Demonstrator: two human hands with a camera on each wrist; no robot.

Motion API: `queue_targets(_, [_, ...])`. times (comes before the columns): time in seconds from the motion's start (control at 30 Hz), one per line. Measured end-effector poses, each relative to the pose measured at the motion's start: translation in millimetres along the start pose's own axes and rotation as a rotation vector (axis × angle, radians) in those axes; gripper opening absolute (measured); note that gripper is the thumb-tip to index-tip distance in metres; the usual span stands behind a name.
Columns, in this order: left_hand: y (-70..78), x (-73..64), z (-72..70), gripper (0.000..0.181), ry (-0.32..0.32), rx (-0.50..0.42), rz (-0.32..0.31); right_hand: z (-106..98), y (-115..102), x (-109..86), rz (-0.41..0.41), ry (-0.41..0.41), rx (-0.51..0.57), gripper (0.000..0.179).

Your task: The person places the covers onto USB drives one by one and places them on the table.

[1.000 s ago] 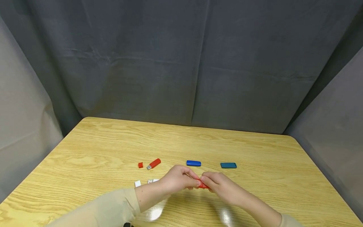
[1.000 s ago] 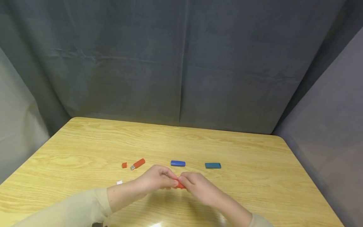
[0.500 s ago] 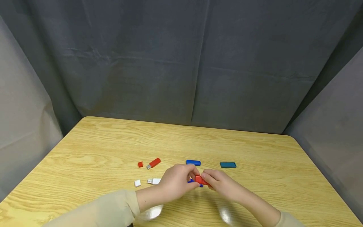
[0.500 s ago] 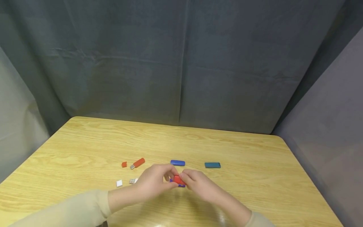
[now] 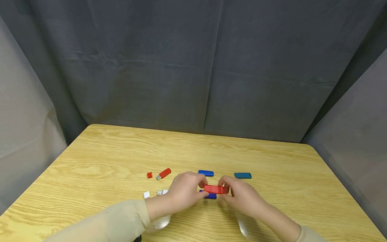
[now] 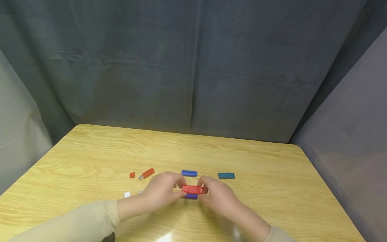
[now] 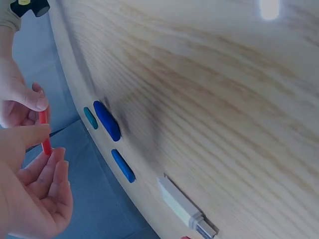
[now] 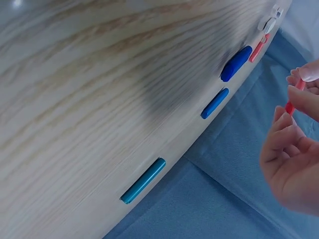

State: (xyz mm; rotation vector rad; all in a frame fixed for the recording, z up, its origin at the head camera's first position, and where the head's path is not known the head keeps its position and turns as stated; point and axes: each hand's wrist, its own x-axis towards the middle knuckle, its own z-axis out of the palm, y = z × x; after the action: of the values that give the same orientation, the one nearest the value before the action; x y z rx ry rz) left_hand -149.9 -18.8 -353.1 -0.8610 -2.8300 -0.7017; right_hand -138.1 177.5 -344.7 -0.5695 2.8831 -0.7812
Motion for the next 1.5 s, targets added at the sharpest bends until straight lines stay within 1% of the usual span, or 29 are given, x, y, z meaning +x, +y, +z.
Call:
queue_targets(0.13, [0.4,1.9,3.5,0.016,0.002,0.026,0.016,0,1,0.2,-0.005,0.012,-0.018,0.020])
queue_targets(0.3, [3.5,4.1,6.7,0.015,-0.016,0.028,0.007,0,4,-0.1,-0.010,0.012,-0.020,0.021])
queue_targets(0.63, [20.6,17.6,14.0,0.011,-0.076,0.043,-0.007,-8,17,-7.3,0.032,-0.019,-0.005,0.019])
queue_targets(0.8, [28.2,23.1,20.3,0.011,-0.124,0.012,-0.025,-10,25,-11.1,0.062,-0.032,0.003,0.018])
queue_targets(0.93, [33.4,28.4,26.2,0.013,-0.143,0.002,-0.036,-12,31,-14.9,0.094,-0.028,0.007,0.018])
queue_targets(1.13, [39.2,34.9,32.2,0.020,-0.174,-0.020,-0.036,-14,42,-19.3,0.086,-0.020,-0.003,0.018])
queue_targets(1.3, [40.5,38.6,35.0,0.018,-0.190,-0.047,-0.051,-12,49,-17.4,0.106,-0.029,0.001,0.017])
queue_targets(1.5, [41.9,46.8,40.8,0.012,-0.207,-0.019,-0.050,-12,55,-15.2,0.131,-0.025,-0.020,0.017])
